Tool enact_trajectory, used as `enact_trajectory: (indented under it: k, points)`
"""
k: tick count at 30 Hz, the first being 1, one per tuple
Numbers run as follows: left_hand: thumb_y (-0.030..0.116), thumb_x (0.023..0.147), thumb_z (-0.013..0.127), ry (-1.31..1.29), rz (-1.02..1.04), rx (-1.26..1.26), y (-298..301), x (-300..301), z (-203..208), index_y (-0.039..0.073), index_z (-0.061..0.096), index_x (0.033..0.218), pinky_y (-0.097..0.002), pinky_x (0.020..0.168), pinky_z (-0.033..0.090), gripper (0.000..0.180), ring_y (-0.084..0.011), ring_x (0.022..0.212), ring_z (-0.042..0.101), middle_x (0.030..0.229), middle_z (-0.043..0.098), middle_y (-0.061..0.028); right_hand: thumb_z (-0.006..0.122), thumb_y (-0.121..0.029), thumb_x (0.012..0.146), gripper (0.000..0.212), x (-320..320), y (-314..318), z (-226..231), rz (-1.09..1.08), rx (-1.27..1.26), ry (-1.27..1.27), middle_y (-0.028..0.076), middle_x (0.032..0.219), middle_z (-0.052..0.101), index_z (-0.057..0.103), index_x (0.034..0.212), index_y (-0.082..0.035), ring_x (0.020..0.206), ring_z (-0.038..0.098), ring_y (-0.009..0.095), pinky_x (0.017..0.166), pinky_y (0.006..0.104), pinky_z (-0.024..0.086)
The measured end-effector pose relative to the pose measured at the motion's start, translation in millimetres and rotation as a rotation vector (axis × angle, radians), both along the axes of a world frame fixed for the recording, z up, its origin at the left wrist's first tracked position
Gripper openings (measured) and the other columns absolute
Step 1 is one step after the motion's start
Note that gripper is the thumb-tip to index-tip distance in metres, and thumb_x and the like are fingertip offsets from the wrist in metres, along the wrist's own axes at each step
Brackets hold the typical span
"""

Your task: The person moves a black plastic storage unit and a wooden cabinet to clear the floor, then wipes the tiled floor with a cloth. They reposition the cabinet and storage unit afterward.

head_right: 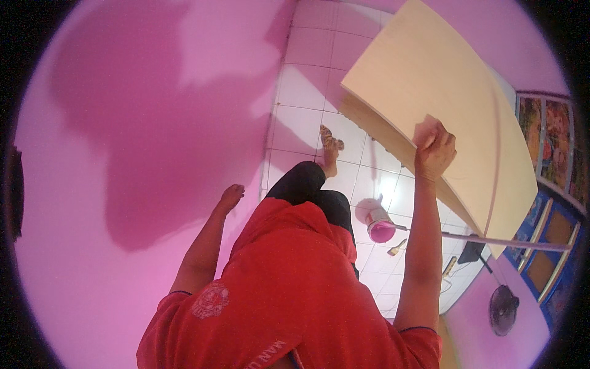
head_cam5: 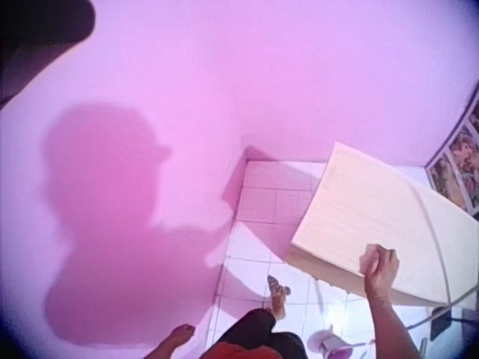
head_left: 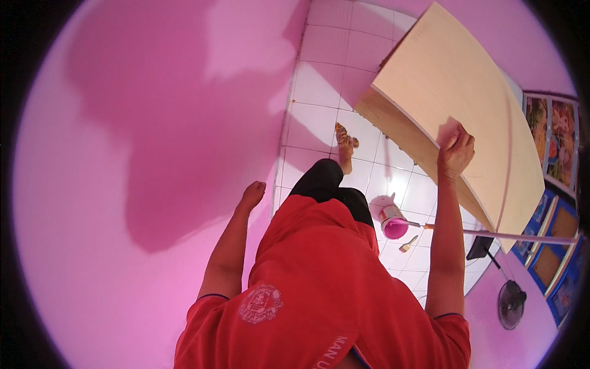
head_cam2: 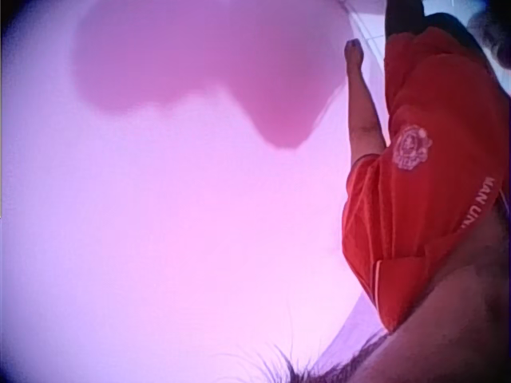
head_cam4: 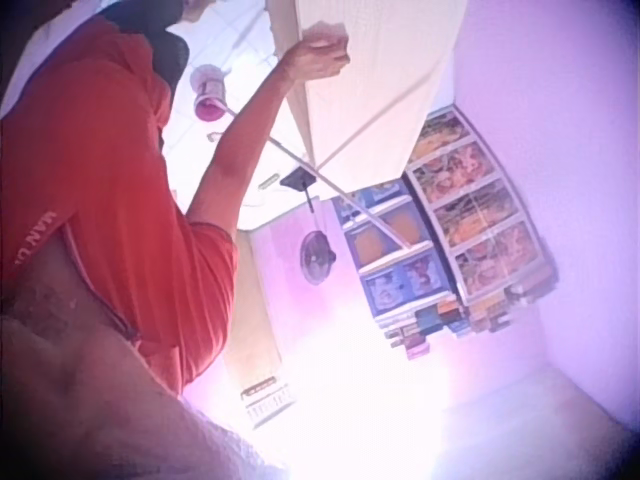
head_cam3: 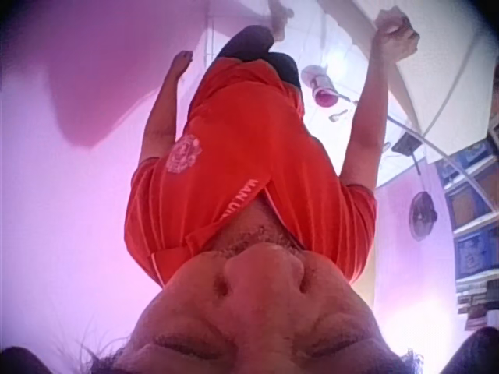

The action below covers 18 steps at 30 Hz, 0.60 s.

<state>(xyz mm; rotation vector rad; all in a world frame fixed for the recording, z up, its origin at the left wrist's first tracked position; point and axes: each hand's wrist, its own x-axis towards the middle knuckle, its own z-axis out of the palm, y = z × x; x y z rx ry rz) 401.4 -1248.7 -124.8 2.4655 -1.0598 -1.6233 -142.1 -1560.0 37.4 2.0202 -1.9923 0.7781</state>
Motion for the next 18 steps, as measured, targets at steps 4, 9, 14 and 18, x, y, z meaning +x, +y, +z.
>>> enact_trajectory:
  k: [4,9,14,18]
  points:
    - [0.030,0.096,0.049,0.054,0.196,0.078,62,29,-43,-0.003,0.059,0.107,-0.0353,0.079,0.051,0.036,-0.0217,0.090,0.062,0.100,0.063,-0.0114,0.046,-0.024,0.094,0.026,0,0,0,0.014,0.037,-0.007,0.015,0.094,0.060,0.060,0.110,-0.010,0.085,0.058,0.036,0.070,0.0469,0.046]
    - [0.025,0.096,0.049,0.031,0.029,-0.162,100,19,-115,-0.001,0.060,0.104,-0.0380,0.075,0.052,0.029,-0.0216,0.086,0.062,0.098,0.063,-0.0107,0.044,-0.026,0.097,0.031,-4,0,-9,0.036,0.026,-0.011,0.018,0.098,0.064,0.064,0.110,-0.007,0.094,0.060,0.037,0.077,0.0473,0.049]
    - [0.036,0.096,0.043,0.082,0.255,-0.005,99,-47,-88,-0.001,0.063,0.109,-0.0442,0.085,0.048,0.043,-0.0354,0.098,0.062,0.104,0.066,-0.0219,0.043,-0.028,0.098,0.034,-4,-4,-13,0.127,-0.043,0.078,0.018,0.103,0.064,0.063,0.113,-0.005,0.093,0.060,0.036,0.077,0.0450,0.050]
    - [0.039,0.096,0.045,0.046,0.261,0.066,123,-67,-32,0.001,0.062,0.113,-0.0417,0.091,0.047,0.045,-0.0348,0.106,0.061,0.109,0.065,-0.0221,0.040,-0.028,0.098,0.036,-2,0,-13,0.083,0.021,0.049,0.017,0.105,0.065,0.063,0.114,-0.005,0.093,0.061,0.035,0.077,0.0445,0.051]
